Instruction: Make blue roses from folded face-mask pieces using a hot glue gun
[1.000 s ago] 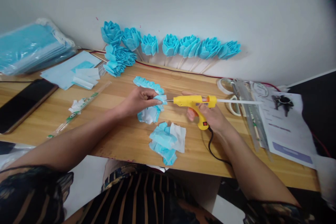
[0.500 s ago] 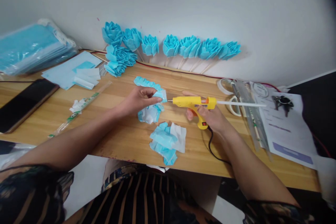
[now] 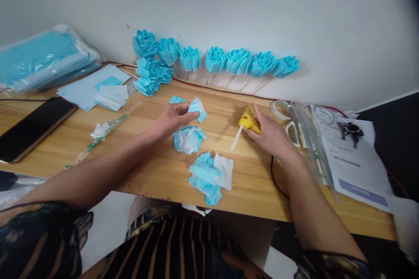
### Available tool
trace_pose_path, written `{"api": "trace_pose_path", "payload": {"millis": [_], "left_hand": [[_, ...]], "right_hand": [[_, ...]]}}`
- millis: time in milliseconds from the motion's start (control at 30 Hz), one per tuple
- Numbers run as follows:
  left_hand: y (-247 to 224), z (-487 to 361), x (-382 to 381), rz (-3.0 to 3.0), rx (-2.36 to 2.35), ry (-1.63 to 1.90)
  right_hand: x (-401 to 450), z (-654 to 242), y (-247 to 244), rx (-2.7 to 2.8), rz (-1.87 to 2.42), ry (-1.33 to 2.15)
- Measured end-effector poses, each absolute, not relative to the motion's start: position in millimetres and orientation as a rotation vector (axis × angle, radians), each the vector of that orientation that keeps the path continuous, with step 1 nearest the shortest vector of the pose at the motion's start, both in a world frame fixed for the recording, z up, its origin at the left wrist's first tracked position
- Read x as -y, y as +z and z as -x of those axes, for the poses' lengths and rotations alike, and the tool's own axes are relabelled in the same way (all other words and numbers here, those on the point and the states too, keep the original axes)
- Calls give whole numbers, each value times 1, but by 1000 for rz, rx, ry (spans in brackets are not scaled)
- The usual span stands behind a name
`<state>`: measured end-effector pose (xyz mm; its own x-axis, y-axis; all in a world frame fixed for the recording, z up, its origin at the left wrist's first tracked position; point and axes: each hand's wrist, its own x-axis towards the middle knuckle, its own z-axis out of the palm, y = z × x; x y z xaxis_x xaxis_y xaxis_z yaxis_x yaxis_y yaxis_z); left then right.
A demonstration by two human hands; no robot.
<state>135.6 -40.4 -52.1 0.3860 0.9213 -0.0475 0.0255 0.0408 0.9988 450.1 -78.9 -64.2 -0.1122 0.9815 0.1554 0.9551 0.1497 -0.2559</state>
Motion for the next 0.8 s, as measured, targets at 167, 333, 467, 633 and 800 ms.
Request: {"api": "trace_pose_path", "payload": {"millis": [167, 333, 467, 633, 800], "left_hand": [[-49, -137, 44, -1367, -915, 856], [-48, -138, 48, -1410, -891, 833], [-45, -139, 52, -1448, -867, 822], [-45, -139, 55, -1456, -848, 798], [-52, -140, 52, -1510, -845, 808]], "right_hand": [[83, -457, -57, 2202, 1780, 129], [98, -420, -20, 1974, 1544, 467], [99, -375, -17, 1893, 1418, 930], [89, -345, -37, 1648, 1245, 1291], [91, -337, -44, 1437, 1155, 1415]]}}
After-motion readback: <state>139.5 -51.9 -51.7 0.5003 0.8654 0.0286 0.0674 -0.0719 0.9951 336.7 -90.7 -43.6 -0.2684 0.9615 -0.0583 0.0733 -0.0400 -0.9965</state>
